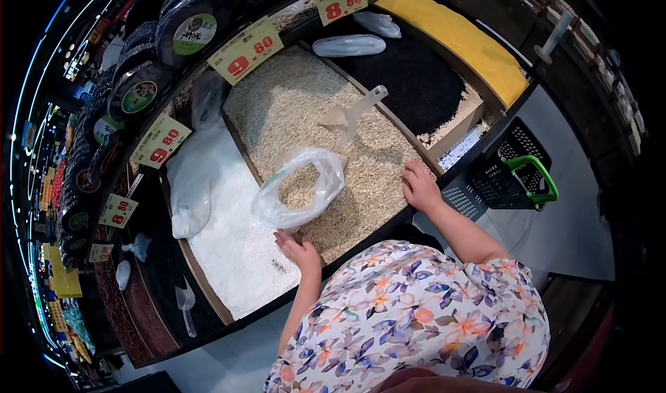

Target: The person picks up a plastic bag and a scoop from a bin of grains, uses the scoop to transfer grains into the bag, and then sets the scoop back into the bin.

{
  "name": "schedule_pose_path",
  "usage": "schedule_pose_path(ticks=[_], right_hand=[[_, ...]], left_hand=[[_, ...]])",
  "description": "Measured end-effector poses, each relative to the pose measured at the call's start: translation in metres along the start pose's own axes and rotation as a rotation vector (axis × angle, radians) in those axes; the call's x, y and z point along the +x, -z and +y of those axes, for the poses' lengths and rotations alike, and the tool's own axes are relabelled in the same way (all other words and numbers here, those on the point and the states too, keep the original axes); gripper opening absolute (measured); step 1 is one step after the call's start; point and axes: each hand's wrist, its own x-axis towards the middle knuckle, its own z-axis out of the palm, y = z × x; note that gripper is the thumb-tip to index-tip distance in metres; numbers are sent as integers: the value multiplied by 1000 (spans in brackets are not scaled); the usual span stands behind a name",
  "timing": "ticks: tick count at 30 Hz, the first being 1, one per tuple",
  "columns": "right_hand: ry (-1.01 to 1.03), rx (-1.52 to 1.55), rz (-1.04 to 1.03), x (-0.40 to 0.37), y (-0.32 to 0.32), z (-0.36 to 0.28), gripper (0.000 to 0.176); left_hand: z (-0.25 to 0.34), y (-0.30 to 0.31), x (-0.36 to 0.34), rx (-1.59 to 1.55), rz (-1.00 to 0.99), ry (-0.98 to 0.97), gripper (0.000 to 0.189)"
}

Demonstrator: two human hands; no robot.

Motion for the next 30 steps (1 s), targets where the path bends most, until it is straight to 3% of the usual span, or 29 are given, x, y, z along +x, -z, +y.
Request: schedule_pose_path(ticks=[18, 30], right_hand=[[0, 16, -52, -1, 4, -3, 31], [18, 61, 63, -3, 5, 1, 27]], left_hand=[[7, 4, -3, 7, 29, 4, 74], [6, 3, -1, -2, 1, -35, 73]])
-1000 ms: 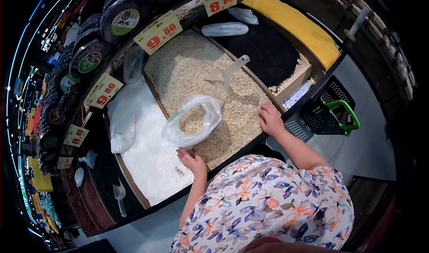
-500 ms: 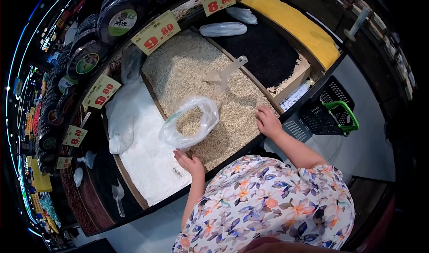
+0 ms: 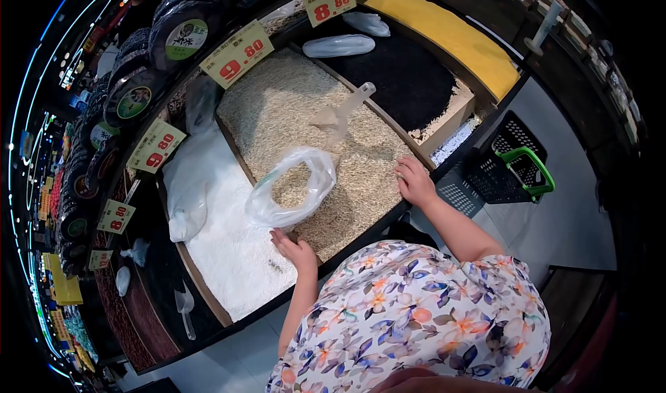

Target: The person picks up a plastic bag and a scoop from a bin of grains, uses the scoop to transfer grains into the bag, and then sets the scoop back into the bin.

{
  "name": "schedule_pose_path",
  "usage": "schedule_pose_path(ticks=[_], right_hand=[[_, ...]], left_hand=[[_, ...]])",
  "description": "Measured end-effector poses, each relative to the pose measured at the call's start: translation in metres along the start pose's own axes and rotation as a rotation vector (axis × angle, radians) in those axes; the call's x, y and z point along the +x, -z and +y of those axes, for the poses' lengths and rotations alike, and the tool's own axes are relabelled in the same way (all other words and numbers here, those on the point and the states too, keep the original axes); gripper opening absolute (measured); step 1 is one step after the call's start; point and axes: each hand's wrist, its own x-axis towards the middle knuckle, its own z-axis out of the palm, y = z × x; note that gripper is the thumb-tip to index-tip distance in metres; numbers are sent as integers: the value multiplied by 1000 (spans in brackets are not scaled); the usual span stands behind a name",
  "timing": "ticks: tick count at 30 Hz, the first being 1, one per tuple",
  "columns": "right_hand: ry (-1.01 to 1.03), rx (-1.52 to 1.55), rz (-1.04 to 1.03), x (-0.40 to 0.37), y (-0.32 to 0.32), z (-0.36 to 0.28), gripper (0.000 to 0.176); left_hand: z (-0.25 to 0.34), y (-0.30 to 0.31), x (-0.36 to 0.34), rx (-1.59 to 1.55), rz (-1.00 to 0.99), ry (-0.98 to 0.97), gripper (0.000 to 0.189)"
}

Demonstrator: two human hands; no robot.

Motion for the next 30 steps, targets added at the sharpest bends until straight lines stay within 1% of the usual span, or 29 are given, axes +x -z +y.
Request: schedule_pose_path(ticks=[2, 9, 11, 16, 30], right_hand=[[6, 2, 11, 0, 1, 0, 26], [4, -11, 1, 1, -1, 3, 25], [-27, -3, -7, 2, 1, 0, 25], [-11, 6, 18, 4, 4, -5, 25], [-5, -9, 53, 5, 4, -8, 24]], left_hand=[[2, 1, 0, -4, -6, 13, 73], [-4, -3, 1, -11, 25, -36, 71], [-3, -3, 2, -13, 31, -41, 71], [-3, -3, 1, -20, -3, -3, 70], [-6, -4, 0, -39, -13, 2, 69]])
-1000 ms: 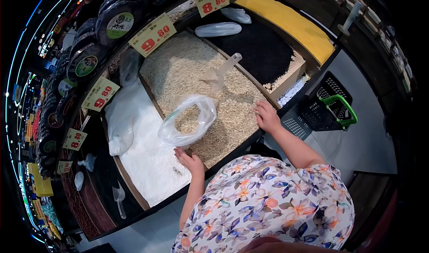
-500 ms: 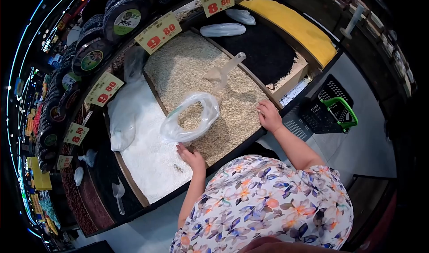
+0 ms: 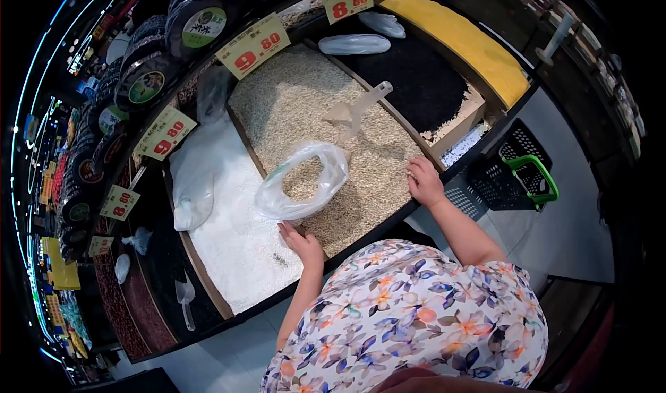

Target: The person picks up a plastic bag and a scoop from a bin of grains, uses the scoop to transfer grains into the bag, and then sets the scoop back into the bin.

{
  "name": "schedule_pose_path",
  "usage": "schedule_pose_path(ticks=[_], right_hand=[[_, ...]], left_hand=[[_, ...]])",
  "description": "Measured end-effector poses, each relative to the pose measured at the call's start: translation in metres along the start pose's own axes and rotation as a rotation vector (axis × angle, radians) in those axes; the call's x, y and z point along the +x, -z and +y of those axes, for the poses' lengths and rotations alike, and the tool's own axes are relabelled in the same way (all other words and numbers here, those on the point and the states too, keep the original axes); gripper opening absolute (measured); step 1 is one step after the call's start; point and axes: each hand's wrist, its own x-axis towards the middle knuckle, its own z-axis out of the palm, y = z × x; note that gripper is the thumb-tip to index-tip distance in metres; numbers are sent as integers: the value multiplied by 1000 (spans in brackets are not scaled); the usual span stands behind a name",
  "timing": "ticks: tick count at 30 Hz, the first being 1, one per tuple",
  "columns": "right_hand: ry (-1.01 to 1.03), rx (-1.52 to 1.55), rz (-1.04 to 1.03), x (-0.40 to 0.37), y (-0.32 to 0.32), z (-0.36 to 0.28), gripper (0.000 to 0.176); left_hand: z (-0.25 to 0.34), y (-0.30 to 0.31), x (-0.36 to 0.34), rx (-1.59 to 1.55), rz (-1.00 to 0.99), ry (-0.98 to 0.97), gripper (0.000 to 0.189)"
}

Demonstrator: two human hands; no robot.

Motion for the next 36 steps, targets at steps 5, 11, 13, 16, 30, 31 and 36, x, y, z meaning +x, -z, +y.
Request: schedule_pose_path(ticks=[5, 11, 13, 16, 30, 31, 36], right_hand=[[18, -15, -29, 0, 1, 2, 26], [22, -11, -56, 1, 1, 1, 26], [24, -8, -57, 0, 0, 2, 25], [17, -8, -70, 0, 1, 1, 26], [45, 0, -145, 3, 6, 0, 28], [45, 0, -140, 4, 6, -1, 28], [22, -3, -135, 3, 8, -3, 28]], left_hand=[[1, 0, -2, -8, 14, 3, 67], [1, 0, -2, -6, 25, 0, 65], [3, 1, -1, -13, 24, 10, 65], [7, 2, -3, -15, 25, 26, 67], [12, 6, -5, -1, 17, 26, 69], [13, 7, -4, -18, 16, 37, 69], [6, 3, -5, 7, 30, 1, 68]])
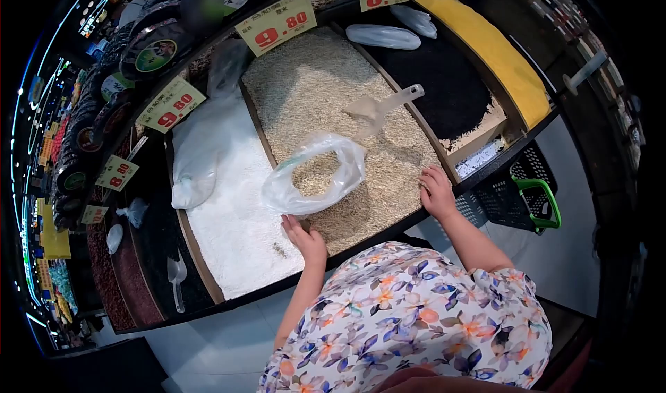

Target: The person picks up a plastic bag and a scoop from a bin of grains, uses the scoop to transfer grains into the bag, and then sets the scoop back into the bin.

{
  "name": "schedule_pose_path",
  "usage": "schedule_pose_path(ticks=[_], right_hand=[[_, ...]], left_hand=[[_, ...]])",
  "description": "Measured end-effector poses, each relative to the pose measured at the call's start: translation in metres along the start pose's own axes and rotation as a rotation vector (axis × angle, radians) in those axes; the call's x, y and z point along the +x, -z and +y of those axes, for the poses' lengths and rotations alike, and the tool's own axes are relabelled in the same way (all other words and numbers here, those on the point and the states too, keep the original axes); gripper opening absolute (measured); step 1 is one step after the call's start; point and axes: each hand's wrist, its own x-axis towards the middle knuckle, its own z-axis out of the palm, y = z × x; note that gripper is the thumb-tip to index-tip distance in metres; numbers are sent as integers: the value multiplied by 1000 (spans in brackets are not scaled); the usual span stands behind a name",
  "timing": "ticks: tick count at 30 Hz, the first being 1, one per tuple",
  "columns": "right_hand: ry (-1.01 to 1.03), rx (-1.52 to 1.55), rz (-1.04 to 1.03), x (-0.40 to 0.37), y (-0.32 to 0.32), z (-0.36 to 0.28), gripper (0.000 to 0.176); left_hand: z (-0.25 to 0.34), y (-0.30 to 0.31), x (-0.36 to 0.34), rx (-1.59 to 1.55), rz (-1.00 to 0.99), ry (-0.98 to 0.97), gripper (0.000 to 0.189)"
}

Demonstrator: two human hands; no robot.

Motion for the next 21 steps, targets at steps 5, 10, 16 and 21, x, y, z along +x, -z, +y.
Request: schedule_pose_path(ticks=[5, 10, 16, 21], right_hand=[[-1, -31, 29, 0, -3, 1, 29], [4, -24, 42, -1, -2, 1, 28], [3, -38, 35, -1, -4, 0, 28], [35, -36, 13, -1, -4, 1, 28]], left_hand=[[-1, 0, 1, 22, -5, -16, 68], [0, -1, 1, 13, -6, -1, 66], [3, 2, 2, 34, 12, -26, 67], [5, 1, 2, 37, 42, -19, 68]])
